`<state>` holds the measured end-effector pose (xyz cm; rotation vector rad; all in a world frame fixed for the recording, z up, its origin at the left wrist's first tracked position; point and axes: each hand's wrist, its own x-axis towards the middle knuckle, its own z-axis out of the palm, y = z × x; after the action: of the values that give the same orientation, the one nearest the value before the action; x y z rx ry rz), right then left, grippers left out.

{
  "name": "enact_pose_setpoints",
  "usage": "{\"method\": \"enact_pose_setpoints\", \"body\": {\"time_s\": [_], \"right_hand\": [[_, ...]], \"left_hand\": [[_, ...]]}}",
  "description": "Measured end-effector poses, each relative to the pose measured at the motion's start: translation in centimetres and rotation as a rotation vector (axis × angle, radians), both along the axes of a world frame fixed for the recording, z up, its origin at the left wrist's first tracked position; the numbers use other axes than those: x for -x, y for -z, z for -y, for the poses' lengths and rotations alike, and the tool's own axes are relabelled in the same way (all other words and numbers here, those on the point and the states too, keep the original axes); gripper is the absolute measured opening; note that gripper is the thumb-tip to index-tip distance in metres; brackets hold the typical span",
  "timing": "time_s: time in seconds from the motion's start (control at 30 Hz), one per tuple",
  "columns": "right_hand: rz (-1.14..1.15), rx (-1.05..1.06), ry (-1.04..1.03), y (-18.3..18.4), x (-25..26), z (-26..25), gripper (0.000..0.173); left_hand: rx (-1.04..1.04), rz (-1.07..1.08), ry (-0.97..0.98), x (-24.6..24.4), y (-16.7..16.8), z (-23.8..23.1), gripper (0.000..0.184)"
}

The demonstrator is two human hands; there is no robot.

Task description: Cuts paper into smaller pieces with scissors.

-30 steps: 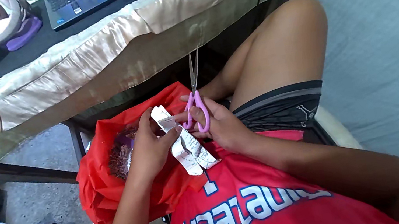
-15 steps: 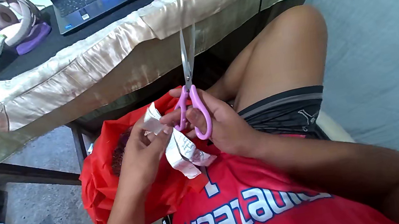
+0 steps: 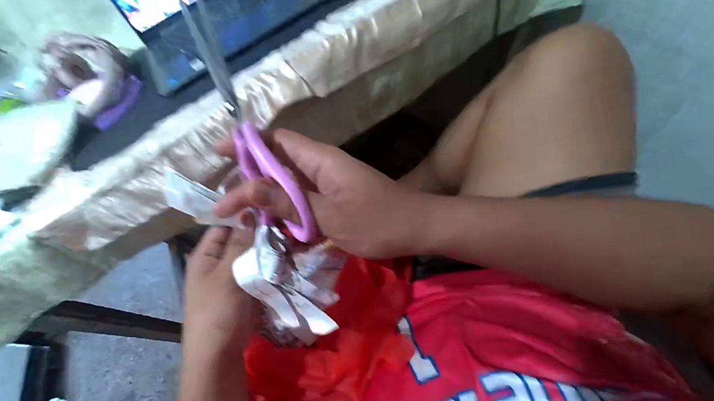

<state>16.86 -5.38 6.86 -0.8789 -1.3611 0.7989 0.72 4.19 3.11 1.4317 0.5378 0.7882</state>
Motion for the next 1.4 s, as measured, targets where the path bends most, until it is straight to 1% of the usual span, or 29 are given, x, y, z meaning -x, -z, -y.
{"method": "enact_pose_setpoints", "body": {"time_s": [0.1, 0.23, 0.3, 0.4, 0.47, 0.6, 0.67, 0.73, 0.8, 0.87, 0.9, 0.97, 1.03, 1.1, 1.13, 1.23, 1.3, 1.4], "right_hand": [[0.080, 0.025, 0.038, 0.0, 0.2, -0.9, 0.042], [0.005, 0.074, 0.061, 0.2, 0.4, -2.1, 0.040], [-0.038, 0.070, 0.082, 0.3, 0.3, -2.6, 0.040], [-0.071, 0.055, 0.179, 0.1, -0.4, -3.2, 0.040], [-0.094, 0.044, 0.268, 0.2, -1.5, -3.1, 0.039], [-0.095, 0.149, 0.375, 1.9, -4.5, -1.5, 0.038], [-0.097, 0.220, 0.383, 3.6, -5.7, -0.5, 0.038], [-0.106, 0.302, 0.365, 5.6, -6.4, 0.8, 0.037], [-0.082, 0.362, 0.339, 7.3, -6.7, 1.9, 0.037], [-0.069, 0.398, 0.310, 9.3, -6.8, 2.8, 0.036], [-0.064, 0.423, 0.294, 10.2, -6.8, 3.1, 0.035], [-0.066, 0.468, 0.272, 11.4, -6.7, 3.6, 0.034], [-0.079, 0.504, 0.268, 12.0, -6.9, 3.9, 0.034], [-0.095, 0.504, 0.260, 12.6, -7.3, 4.1, 0.034], [-0.095, 0.505, 0.260, 12.7, -7.4, 4.2, 0.034], [-0.089, 0.513, 0.247, 13.0, -7.3, 4.2, 0.034], [-0.080, 0.529, 0.231, 13.2, -7.1, 4.3, 0.034], [-0.084, 0.547, 0.215, 13.6, -7.0, 4.7, 0.034]], "left_hand": [[-0.015, 0.011, -0.112, 0.2, 0.2, -0.7, 0.015], [-0.069, -0.011, -0.207, 0.3, 0.1, -1.4, 0.016], [-0.082, -0.034, -0.205, 0.4, -0.2, -2.2, 0.020], [-0.151, -0.080, -0.246, 0.7, -1.1, -3.8, 0.016], [-0.284, -0.141, -0.310, 1.2, -2.9, -6.1, 0.013], [-0.584, -0.372, -0.447, 1.8, -8.0, -13.1, 0.030], [-0.676, -0.494, -0.511, 1.5, -10.2, -16.9, 0.032], [-0.601, -0.551, -0.596, 0.9, -11.9, -19.7, 0.033], [-0.430, -0.454, -0.717, 0.1, -12.6, -22.2, 0.036], [-0.260, -0.315, -0.804, -1.1, -13.1, -24.4, 0.034], [-0.202, -0.264, -0.822, -1.6, -13.4, -25.1, 0.038], [-0.136, -0.227, -0.808, -3.1, -14.1, -26.0, 0.039], [-0.080, -0.254, -0.715, -4.7, -14.2, -27.1, 0.034], [-0.087, -0.390, -0.628, -6.0, -14.0, -27.7, 0.028], [-0.137, -0.486, -0.601, -6.4, -13.8, -27.5, 0.031], [-0.390, -0.842, -0.488, -6.6, -13.0, -26.4, 0.045], [-0.541, -1.057, -0.425, -6.7, -12.3, -26.4, 0.049], [-0.638, -1.229, -0.407, -6.3, -11.9, -27.1, 0.047]]}}
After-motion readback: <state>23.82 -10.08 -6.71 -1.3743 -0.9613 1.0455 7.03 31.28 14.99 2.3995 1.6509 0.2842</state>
